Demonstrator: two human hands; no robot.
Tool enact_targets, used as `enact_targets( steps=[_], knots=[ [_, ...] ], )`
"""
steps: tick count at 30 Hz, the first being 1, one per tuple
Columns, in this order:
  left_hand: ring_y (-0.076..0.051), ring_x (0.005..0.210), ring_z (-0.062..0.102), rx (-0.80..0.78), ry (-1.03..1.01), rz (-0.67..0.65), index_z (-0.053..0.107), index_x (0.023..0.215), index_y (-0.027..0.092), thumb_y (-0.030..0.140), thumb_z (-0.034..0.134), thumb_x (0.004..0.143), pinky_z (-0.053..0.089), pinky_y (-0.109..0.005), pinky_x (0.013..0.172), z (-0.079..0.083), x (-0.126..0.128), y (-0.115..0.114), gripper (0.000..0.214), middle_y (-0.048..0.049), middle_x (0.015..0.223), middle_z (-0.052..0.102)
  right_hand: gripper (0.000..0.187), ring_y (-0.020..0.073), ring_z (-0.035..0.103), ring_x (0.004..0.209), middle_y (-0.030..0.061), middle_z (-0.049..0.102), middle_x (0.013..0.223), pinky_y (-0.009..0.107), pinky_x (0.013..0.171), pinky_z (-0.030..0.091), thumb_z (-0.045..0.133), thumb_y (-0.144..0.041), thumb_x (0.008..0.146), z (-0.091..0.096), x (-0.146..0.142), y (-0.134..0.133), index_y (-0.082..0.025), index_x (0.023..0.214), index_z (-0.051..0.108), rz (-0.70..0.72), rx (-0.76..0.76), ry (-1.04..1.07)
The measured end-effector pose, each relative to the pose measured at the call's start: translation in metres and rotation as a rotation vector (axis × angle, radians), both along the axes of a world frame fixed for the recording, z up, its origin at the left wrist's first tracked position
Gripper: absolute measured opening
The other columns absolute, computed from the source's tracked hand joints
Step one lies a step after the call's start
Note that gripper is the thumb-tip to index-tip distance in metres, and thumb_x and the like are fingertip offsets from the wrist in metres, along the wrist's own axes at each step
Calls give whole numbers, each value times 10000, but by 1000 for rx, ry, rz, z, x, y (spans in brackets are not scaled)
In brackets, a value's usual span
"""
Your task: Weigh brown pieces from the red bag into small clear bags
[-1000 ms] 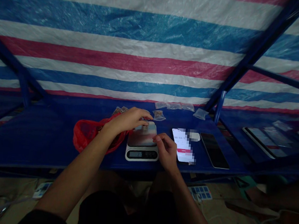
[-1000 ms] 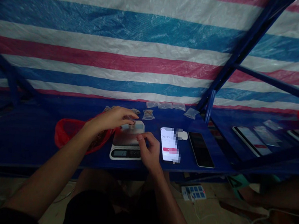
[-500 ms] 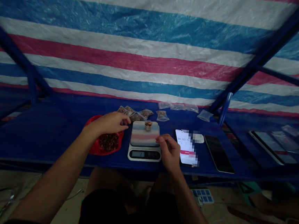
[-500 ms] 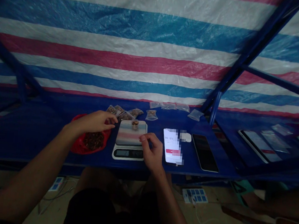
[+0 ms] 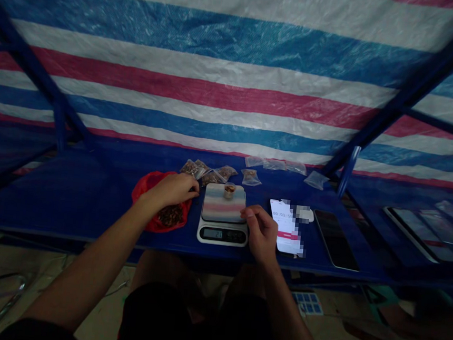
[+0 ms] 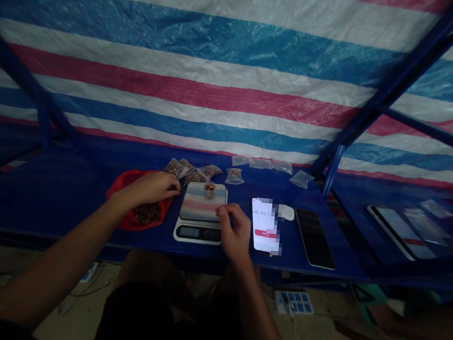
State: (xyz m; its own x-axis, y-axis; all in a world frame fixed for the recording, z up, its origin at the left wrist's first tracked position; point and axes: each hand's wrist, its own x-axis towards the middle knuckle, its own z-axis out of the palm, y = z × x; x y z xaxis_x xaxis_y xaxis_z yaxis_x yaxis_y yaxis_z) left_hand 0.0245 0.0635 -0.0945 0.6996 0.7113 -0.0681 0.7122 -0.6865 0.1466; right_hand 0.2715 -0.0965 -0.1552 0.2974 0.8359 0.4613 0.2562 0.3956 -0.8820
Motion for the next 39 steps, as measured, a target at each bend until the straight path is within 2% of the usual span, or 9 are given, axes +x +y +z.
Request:
enact_targets(
  steps=[5, 12, 17, 20, 23, 26, 29, 34, 39],
  knots=[
    [-182, 919, 740, -133, -95, -105, 802, 1007, 258, 295, 635, 972, 504, -262, 819, 2, -8, -7, 174, -6, 1029, 814, 284, 193, 651, 810, 23, 700, 824, 326, 761, 475, 610, -376, 1025, 1, 0, 0, -222, 801, 693, 6, -2, -7],
    [-198, 916, 745, -72, -57, -109, 812, 989, 271, 189, 663, 898, 494, -278, 811, -9, -6, -15, 193, -16, 1002, 822, 288, 196, 650, 804, 27, 698, 816, 331, 755, 476, 610, -378, 1023, 1, 0, 0, -223, 795, 693, 7, 1, -1],
    [-220, 928, 746, 32, -108, -62, 808, 949, 251, 228, 669, 909, 496, -313, 834, 15, 3, -17, 146, -25, 988, 827, 283, 198, 652, 812, 29, 700, 824, 336, 759, 479, 613, -375, 1022, 0, -1, 1, -226, 794, 691, 1, 10, 8],
    [-227, 999, 733, 92, -231, -88, 808, 988, 238, 251, 651, 949, 501, -333, 900, 33, 25, -21, 163, -33, 1045, 821, 282, 197, 650, 806, 27, 701, 823, 336, 756, 475, 614, -376, 1020, 0, -1, 1, -226, 794, 689, 9, 12, 1],
    [-242, 1040, 719, 129, -290, -166, 815, 1035, 239, 266, 636, 978, 501, -363, 945, 41, 54, -23, 190, -48, 1088, 813, 288, 197, 644, 797, 26, 700, 820, 337, 750, 471, 610, -380, 1022, 1, -1, 1, -225, 792, 689, 4, 6, -5],
    [-258, 1055, 714, 121, -280, -202, 820, 1043, 234, 277, 642, 988, 507, -385, 953, 38, 74, -19, 191, -63, 1097, 808, 298, 197, 640, 792, 25, 697, 815, 338, 749, 469, 602, -380, 1025, 1, -1, 1, -225, 786, 690, -12, -1, -8],
    [-260, 1099, 713, 68, -295, -236, 818, 1063, 217, 289, 647, 993, 513, -384, 983, 31, 78, -11, 198, -76, 1145, 798, 298, 196, 641, 795, 23, 696, 814, 335, 751, 470, 601, -383, 1027, 1, -1, 1, -225, 792, 691, -11, -4, -4],
    [-238, 1184, 692, 28, -417, -169, 761, 1251, 223, 325, 569, 1038, 508, -366, 1038, 23, 58, 3, 305, -86, 1281, 758, 302, 195, 644, 811, 25, 698, 832, 330, 758, 473, 603, -395, 1030, -1, 1, 1, -223, 795, 682, -3, 3, 0],
    [-245, 1176, 681, -26, -261, -143, 747, 1253, 244, 191, 610, 949, 507, -384, 1046, 8, 38, 19, 338, -71, 1260, 762, 302, 196, 646, 811, 25, 699, 833, 332, 760, 476, 599, -400, 1033, -1, 1, 0, -226, 801, 685, 2, 0, -11]
  ],
)
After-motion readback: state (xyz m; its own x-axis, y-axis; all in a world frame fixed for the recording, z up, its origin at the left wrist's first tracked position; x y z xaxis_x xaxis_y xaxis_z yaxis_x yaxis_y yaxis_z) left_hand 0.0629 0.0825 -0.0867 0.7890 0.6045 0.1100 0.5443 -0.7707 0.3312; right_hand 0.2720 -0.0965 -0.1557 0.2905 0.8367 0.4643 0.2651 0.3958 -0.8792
